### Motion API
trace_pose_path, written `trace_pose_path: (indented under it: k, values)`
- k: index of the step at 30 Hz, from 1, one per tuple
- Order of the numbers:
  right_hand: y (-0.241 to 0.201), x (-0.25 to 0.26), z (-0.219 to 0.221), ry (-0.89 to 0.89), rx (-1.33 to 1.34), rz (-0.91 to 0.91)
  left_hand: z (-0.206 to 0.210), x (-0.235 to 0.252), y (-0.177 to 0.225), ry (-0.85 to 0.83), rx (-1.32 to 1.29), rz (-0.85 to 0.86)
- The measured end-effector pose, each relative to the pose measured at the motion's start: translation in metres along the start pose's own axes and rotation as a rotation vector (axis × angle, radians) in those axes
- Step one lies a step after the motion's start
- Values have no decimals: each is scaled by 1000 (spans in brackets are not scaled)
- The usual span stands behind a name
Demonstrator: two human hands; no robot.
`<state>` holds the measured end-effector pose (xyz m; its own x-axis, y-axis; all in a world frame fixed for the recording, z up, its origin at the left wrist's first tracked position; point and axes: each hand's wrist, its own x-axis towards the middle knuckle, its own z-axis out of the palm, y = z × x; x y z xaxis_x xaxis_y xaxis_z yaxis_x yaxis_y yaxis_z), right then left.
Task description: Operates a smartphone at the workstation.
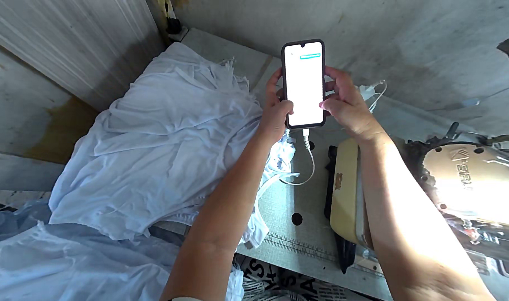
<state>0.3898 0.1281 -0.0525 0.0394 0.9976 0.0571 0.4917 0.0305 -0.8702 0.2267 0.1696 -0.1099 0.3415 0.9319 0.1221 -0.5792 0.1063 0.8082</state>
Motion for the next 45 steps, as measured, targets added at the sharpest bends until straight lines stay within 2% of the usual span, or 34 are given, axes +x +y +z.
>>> trace_pose_path:
  k: [6, 11, 38, 45]
  values:
    - [-2, 0, -3, -32, 48, 26, 0, 0, 1, 5, 4, -7]
    - [3, -1, -3, -83, 62, -49, 0, 0, 2, 10, -11, -10]
    - [-4, -3, 3, -30, -6, 34, 0, 0, 1, 1, -11, -4]
    - [-3, -2, 3, 7, -45, -17, 1, 0, 0, 12, -17, -4]
